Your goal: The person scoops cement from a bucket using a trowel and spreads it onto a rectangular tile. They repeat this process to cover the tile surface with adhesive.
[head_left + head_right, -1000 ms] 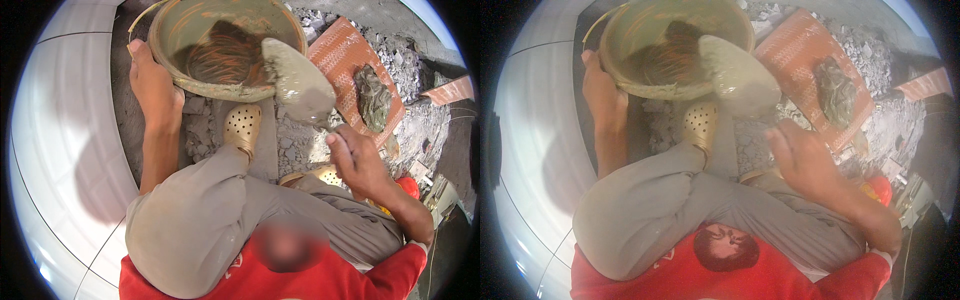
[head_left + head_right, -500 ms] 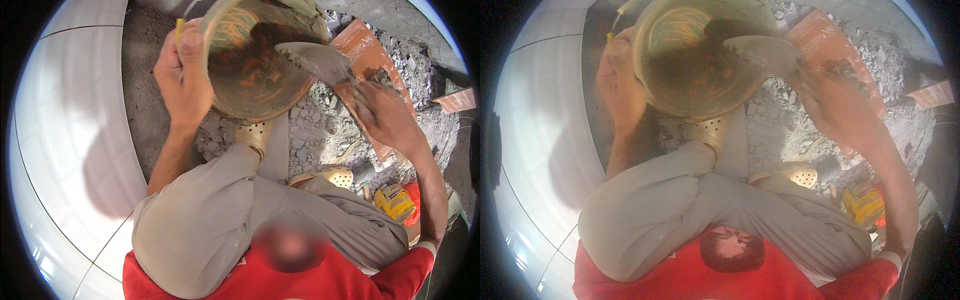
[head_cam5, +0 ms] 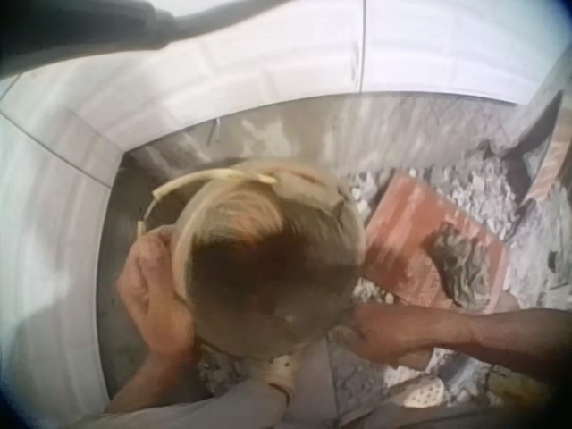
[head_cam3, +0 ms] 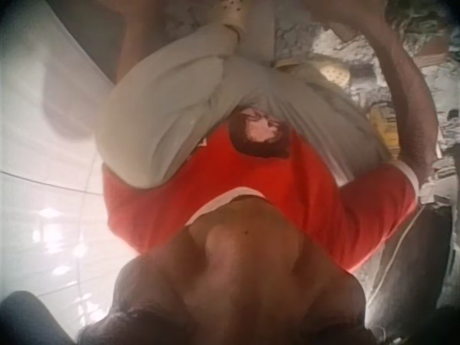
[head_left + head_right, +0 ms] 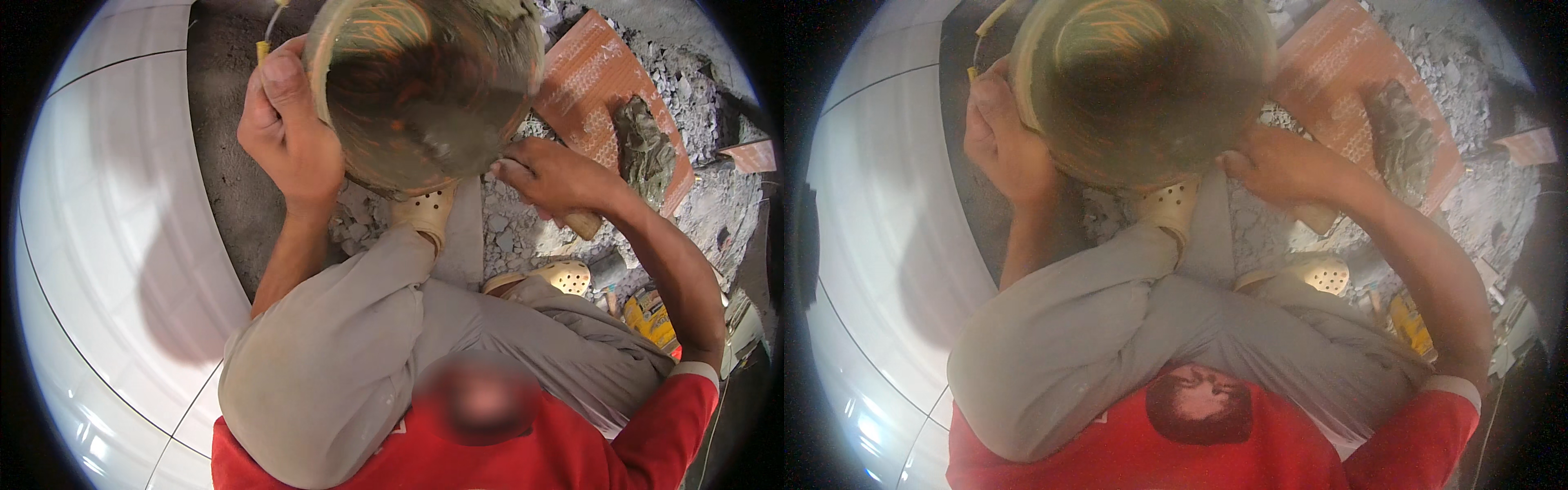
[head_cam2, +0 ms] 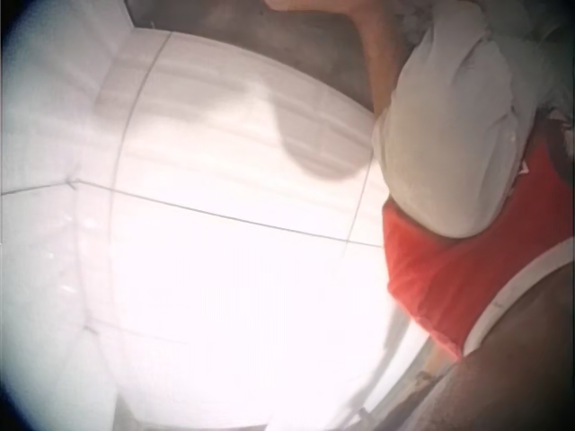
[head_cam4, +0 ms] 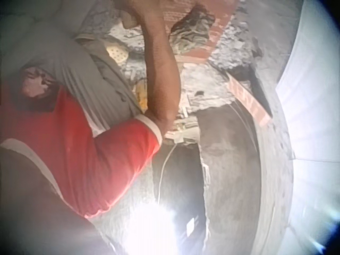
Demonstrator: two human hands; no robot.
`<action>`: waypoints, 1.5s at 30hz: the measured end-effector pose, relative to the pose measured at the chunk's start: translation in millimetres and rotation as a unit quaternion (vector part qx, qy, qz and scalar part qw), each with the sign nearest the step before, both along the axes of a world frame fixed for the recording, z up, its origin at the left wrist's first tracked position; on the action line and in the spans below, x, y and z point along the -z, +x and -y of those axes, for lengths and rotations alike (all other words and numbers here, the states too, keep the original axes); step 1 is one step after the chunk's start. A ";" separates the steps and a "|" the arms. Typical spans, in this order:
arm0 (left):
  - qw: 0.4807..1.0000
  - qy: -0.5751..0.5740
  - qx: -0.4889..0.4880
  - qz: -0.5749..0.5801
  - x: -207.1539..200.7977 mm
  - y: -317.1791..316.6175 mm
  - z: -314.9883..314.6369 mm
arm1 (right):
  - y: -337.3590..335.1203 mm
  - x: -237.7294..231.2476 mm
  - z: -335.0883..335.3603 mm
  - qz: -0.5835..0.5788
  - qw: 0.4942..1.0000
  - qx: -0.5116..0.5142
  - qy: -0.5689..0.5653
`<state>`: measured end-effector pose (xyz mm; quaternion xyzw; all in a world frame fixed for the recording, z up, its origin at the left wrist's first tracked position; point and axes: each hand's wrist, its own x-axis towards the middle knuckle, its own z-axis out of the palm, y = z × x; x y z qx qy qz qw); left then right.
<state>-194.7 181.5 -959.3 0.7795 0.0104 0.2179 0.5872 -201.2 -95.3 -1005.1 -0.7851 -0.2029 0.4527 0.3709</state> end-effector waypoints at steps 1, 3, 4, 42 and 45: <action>1.000 0.005 -0.015 -0.007 -0.4 0.9 -1.1 | -1.2 -2.8 -3.3 -0.063 0.998 0.011 0.025; 0.999 0.009 -0.037 -0.013 -1.6 3.0 -3.7 | -1.3 -7.5 -12.9 -0.126 0.988 0.035 0.082; 0.999 0.020 -0.044 -0.009 -2.2 2.4 -4.4 | -1.1 -9.9 -17.4 -0.160 0.981 0.045 0.099; 0.995 0.024 -0.047 -0.084 -23.7 23.3 13.8 | 22.3 -35.7 -8.5 -0.098 0.993 0.016 -0.070; 0.977 0.141 -0.098 -0.125 -35.5 27.0 -1.1 | 26.5 -39.4 -3.5 0.076 0.996 0.049 -0.012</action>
